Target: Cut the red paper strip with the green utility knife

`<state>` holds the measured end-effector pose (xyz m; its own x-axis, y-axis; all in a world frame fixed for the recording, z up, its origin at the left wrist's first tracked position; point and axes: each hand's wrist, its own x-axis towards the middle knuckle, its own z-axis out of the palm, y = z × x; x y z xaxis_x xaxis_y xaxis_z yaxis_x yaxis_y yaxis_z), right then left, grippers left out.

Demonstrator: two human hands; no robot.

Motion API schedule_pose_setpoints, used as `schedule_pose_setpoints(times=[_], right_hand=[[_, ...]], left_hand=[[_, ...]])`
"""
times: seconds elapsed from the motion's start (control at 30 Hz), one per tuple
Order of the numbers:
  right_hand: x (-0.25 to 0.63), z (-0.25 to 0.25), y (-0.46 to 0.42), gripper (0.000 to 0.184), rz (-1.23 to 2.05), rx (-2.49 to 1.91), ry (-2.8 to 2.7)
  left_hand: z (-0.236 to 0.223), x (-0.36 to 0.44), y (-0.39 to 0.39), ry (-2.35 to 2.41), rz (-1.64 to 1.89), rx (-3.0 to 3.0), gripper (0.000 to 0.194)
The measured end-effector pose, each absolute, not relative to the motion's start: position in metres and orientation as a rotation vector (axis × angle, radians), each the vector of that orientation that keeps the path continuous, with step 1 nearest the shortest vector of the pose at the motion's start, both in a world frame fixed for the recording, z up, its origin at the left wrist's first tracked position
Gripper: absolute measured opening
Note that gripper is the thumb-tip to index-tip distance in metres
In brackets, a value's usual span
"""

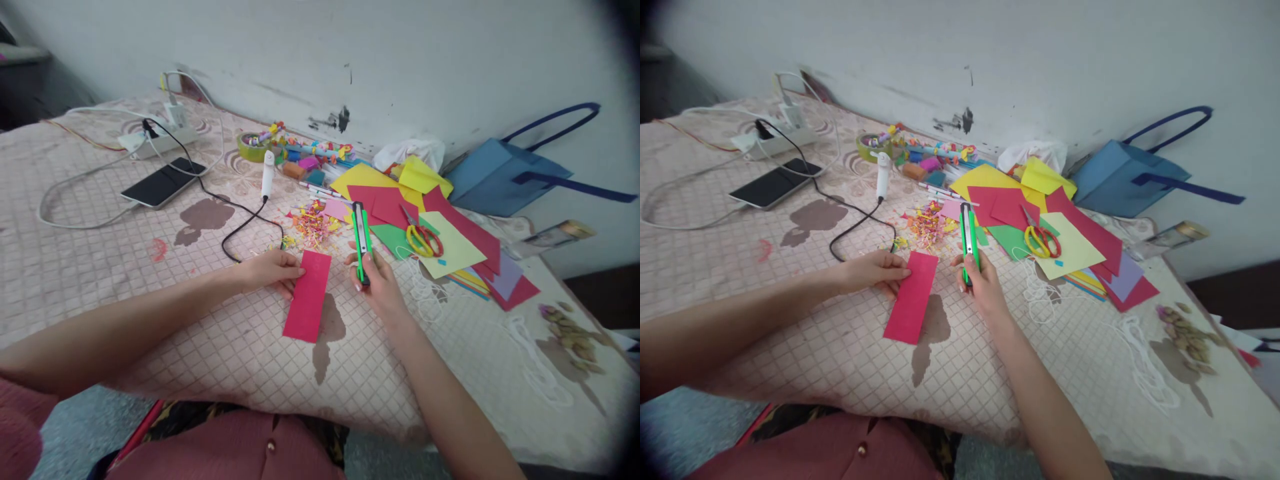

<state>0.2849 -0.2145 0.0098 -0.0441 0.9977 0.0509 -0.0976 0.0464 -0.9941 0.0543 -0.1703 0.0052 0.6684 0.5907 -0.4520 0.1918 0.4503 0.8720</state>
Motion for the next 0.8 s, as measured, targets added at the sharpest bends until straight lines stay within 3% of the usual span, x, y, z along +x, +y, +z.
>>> schedule_pose_setpoints(times=[0.1, 0.23, 0.37, 0.53, 0.7, 0.8], right_hand=[[0.292, 0.019, -0.215, 0.02, 1.198, -1.027, -1.257], [0.297, 0.026, -0.215, 0.031, 1.149, -1.011, -1.303], [0.295, 0.023, -0.215, 0.032, 1.197, -1.02, -1.32], [0.288, 0.016, -0.217, 0.019, 1.287, -1.049, -1.308], [0.285, 0.011, -0.218, 0.012, 1.376, -1.04, -1.246], [0.282, 0.009, -0.217, 0.009, 1.269, -1.027, -1.207]], left_hand=[[0.004, 0.053, -0.17, 0.829, 0.281, 1.116, 0.029], [0.004, 0.053, -0.171, 0.83, 0.28, 1.125, 0.031], [0.007, 0.053, -0.172, 0.833, 0.266, 1.122, 0.029], [0.011, 0.053, -0.173, 0.849, 0.228, 1.204, 0.023], [0.019, 0.045, -0.174, 1.036, 0.265, 1.729, 0.027], [0.025, 0.039, -0.172, 1.194, 0.411, 2.144, 0.017]])
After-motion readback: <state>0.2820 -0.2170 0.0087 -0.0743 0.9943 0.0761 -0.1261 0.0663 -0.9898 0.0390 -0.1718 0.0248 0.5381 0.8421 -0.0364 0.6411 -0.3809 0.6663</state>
